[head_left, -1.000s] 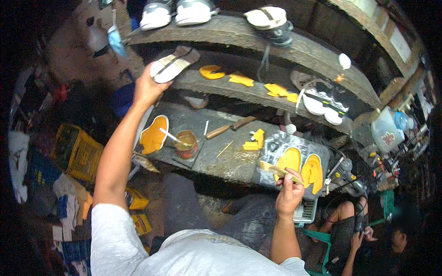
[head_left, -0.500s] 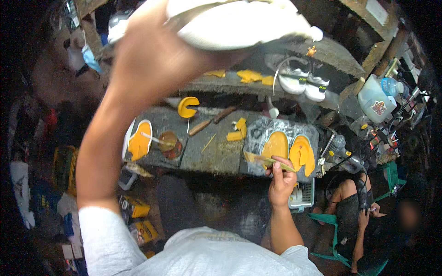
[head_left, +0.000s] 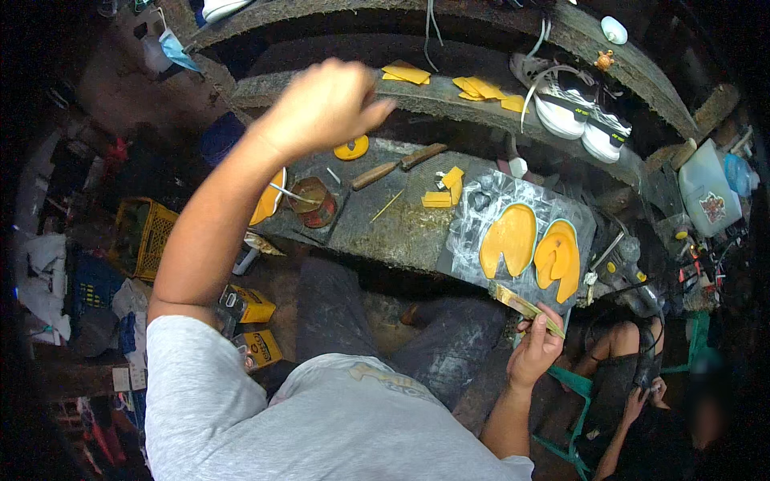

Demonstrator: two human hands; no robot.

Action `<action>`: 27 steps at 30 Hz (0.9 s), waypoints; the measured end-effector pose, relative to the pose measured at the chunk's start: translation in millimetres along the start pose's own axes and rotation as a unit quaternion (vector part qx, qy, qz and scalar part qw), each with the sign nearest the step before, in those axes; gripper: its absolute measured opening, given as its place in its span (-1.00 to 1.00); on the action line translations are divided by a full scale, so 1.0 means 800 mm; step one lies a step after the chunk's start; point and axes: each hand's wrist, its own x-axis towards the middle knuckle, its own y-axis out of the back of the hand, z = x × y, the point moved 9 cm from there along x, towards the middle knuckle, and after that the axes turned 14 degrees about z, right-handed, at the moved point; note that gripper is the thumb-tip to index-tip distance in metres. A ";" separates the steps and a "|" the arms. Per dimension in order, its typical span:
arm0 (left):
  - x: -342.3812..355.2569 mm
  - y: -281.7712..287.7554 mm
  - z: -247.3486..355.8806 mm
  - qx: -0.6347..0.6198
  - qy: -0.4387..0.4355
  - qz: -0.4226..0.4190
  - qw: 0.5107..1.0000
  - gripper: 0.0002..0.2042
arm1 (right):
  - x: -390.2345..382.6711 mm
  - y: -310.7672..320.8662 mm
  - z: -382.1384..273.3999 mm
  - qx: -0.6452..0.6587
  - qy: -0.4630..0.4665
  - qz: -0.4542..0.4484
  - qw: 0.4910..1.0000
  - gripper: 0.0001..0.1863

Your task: The person applies adhesive to the sole of a black and white sneaker using a small stick, then presses a yellow rubber sole piece onto the shoe. The person also applies adhesive to separate yellow sole pieces with a brush and places them on a shelf.

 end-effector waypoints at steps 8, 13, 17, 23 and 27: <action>-0.111 -0.307 -0.160 0.109 0.234 -0.367 0.893 -0.13 | 0.007 -0.055 -0.027 0.033 0.042 -0.043 0.998 -0.71; -0.104 -0.331 -0.167 0.078 0.251 -0.334 0.905 -0.01 | -0.011 -0.048 -0.025 0.030 0.041 -0.037 0.998 -0.70; -0.103 -0.254 -0.128 -0.031 0.211 -0.250 0.944 -0.08 | -0.010 -0.022 -0.005 -0.013 0.025 -0.021 0.999 -0.72; -0.052 -0.065 -0.130 -0.101 0.193 0.034 0.975 -0.12 | 0.000 -0.023 -0.001 -0.028 -0.004 -0.038 0.999 -0.73; 0.032 -0.096 -0.186 -0.009 0.203 0.049 0.978 0.03 | -0.006 -0.043 -0.009 -0.015 -0.016 -0.050 0.999 -0.78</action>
